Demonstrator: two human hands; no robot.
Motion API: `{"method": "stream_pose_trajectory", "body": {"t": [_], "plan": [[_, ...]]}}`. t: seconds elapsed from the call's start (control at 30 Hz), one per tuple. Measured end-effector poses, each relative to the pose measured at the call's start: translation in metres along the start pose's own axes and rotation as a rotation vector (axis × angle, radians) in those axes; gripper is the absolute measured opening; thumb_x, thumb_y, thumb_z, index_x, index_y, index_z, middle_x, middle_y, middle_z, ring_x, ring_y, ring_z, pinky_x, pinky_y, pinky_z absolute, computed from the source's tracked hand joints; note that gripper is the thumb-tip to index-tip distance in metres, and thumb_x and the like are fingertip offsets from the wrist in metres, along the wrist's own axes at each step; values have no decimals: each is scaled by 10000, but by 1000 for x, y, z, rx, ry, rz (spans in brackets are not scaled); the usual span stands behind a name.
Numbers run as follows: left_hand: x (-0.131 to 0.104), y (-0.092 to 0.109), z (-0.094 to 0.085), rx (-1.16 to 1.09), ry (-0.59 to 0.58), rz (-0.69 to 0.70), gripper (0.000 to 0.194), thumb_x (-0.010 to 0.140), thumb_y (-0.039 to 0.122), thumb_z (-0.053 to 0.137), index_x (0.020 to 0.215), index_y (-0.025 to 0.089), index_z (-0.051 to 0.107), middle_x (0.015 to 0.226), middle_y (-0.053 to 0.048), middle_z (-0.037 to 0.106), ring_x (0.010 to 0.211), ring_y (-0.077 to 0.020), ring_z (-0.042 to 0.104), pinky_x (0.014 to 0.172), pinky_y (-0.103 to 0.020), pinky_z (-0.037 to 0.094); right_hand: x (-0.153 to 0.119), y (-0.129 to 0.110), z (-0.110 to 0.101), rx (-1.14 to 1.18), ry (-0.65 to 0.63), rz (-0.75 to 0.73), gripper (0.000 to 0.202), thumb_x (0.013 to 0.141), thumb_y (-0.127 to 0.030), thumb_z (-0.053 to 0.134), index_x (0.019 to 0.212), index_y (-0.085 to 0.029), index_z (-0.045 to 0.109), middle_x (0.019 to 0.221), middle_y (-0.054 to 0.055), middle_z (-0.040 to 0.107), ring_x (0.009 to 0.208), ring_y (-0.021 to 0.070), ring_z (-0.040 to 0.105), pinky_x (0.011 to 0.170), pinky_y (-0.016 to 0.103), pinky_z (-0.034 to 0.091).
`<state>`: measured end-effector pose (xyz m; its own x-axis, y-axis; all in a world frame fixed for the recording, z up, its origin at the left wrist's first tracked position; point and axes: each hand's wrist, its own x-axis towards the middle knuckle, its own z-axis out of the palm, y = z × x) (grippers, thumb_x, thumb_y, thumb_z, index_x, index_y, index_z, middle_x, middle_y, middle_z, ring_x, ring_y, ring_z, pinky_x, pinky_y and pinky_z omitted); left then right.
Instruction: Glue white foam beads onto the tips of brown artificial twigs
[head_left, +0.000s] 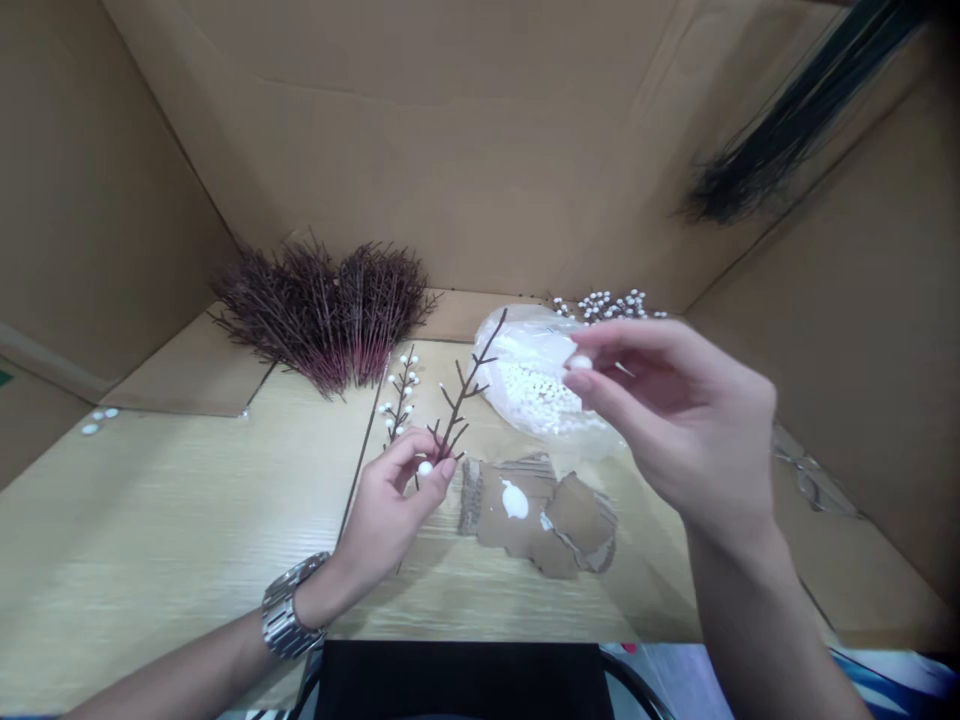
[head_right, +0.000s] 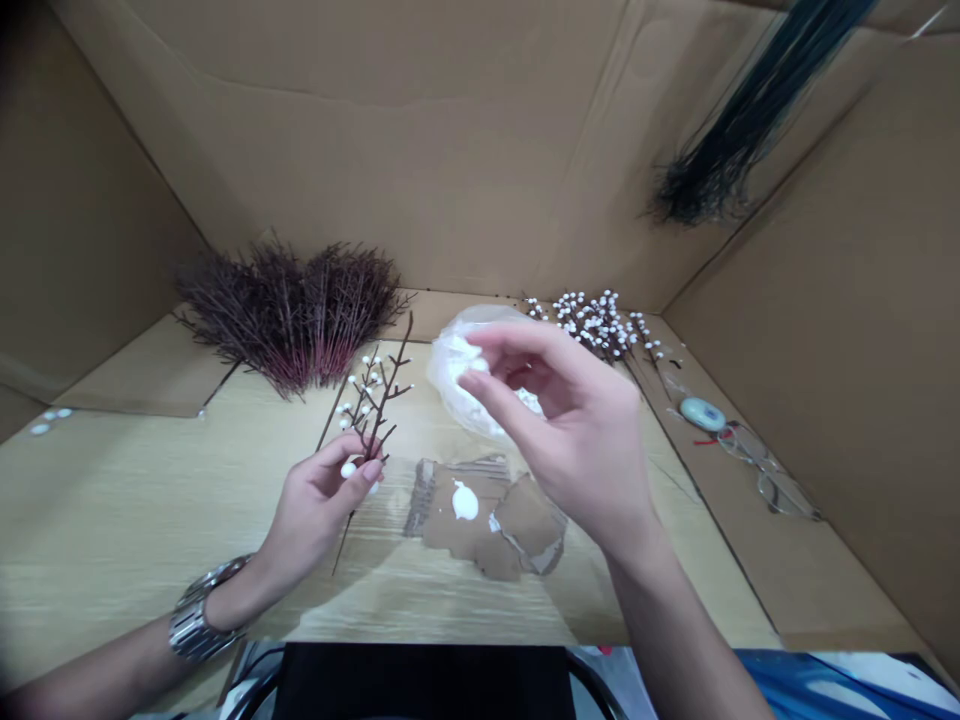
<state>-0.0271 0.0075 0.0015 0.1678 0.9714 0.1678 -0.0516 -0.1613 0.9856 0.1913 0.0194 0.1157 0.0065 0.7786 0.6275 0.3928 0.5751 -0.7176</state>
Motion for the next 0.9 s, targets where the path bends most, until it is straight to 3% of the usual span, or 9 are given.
{"method": "stream_pose_trajectory", "body": {"t": [0.13, 0.33, 0.43, 0.7, 0.9], "plan": [[2, -2, 0, 9, -1, 32, 62, 938, 237, 678, 891, 207, 651, 910, -7, 608, 886, -161, 591, 817, -252, 482, -29, 30, 6, 186, -133, 310, 113, 805, -186, 801, 902, -239, 780, 847, 0, 753, 725, 125, 688, 630, 232, 590], [2, 1, 2, -3, -22, 41, 61, 924, 216, 685, 879, 190, 654, 903, -24, 633, 882, -176, 612, 816, -277, 516, -60, 38, 42, 415, -260, 507, 115, 874, -290, 753, 970, -244, 796, 1019, 47, 805, 971, 182, 754, 862, 310, 631], [2, 3, 3, -13, -37, 27, 59, 920, 215, 683, 876, 182, 662, 898, -29, 635, 873, -181, 624, 812, -288, 534, -64, 34, 51, 452, -218, 557, 128, 872, -311, 754, 969, -243, 802, 1023, 56, 812, 964, 199, 767, 883, 341, 637], [2, 2, 2, 22, -32, 34, 88, 887, 149, 698, 829, 177, 638, 849, -10, 591, 815, -157, 584, 762, -268, 500, -69, 37, 55, 471, -185, 566, 106, 865, -262, 760, 955, -277, 814, 981, 23, 822, 907, 174, 785, 843, 283, 649], [3, 2, 2, 47, -27, 38, 90, 883, 145, 694, 824, 177, 635, 836, -8, 580, 810, -161, 574, 745, -277, 481, -73, 40, 58, 431, -184, 561, 114, 862, -256, 758, 960, -270, 815, 990, 32, 821, 920, 202, 784, 852, 346, 663]]}}
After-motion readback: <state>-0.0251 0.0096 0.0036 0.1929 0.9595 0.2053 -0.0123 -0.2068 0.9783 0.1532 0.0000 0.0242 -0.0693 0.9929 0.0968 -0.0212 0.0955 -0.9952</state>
